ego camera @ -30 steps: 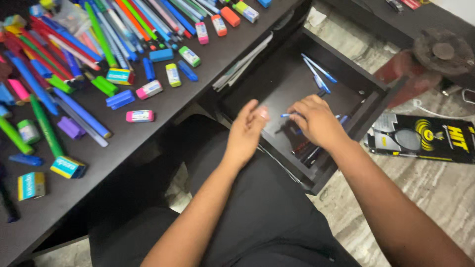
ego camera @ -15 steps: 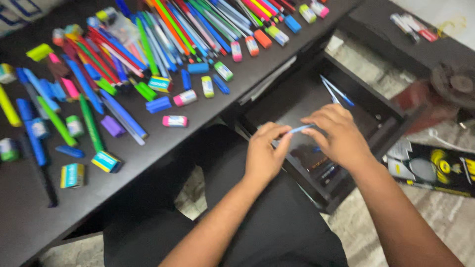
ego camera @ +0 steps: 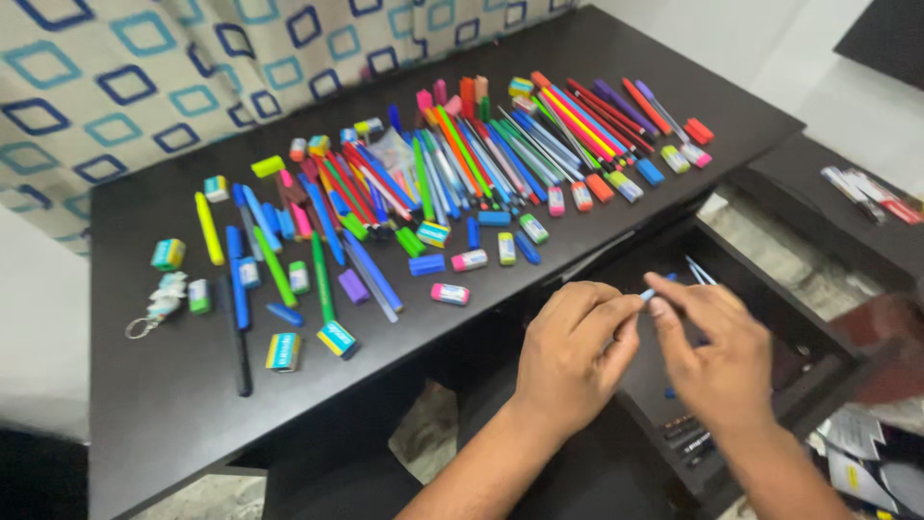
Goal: The person repeatedly picks up pens and erasers from a table and places them into an open drawer. The person handles the items one at a time, moving them from the table surface into the drawer compartment.
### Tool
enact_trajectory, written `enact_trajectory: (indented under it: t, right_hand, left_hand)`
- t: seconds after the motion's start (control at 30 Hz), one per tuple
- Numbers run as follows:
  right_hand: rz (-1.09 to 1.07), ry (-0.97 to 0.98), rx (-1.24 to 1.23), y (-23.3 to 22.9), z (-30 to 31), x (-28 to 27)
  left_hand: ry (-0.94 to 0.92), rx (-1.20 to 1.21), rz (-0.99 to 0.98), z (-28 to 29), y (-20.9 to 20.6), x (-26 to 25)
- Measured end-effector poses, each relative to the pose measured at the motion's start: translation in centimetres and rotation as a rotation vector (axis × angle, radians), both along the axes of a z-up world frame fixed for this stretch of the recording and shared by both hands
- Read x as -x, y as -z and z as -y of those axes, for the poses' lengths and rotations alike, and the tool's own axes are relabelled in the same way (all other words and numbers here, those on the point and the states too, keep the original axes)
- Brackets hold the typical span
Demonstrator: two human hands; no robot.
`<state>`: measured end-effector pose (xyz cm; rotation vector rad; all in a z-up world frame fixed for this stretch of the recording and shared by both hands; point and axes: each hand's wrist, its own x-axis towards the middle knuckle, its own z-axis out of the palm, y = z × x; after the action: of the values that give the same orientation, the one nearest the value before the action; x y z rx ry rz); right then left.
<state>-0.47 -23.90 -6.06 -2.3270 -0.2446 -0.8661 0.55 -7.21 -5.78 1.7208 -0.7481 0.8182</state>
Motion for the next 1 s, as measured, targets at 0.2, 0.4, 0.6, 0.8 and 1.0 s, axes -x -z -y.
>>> enact_trajectory:
  t: [0.2, 0.4, 0.6, 0.8, 1.0]
  right_hand:
    - [0.028, -0.199, -0.151, -2.7, -5.0, -0.5]
    - [-0.131, -0.317, -0.58, -3.8, -7.6, -3.4]
    - [-0.21, -0.299, -0.501, -3.2, -9.6, -9.5]
    - [-0.203, -0.205, -0.061, -4.0, -12.6, -15.0]
    - [0.034, -0.226, 0.095, -4.8, -14.0, -16.6]
  left_hand:
    - [-0.087, -0.004, 0.145, -2.7, -2.3, 0.5]
    - [-0.208, -0.062, 0.211, -6.0, -4.2, -0.8]
    - [-0.288, -0.095, 0.106, -8.5, -5.4, -1.5]
    - [-0.084, -0.632, -0.55, -9.9, -5.1, 0.7]
    - [-0.012, -1.231, -1.07, -4.1, 3.0, -1.2]
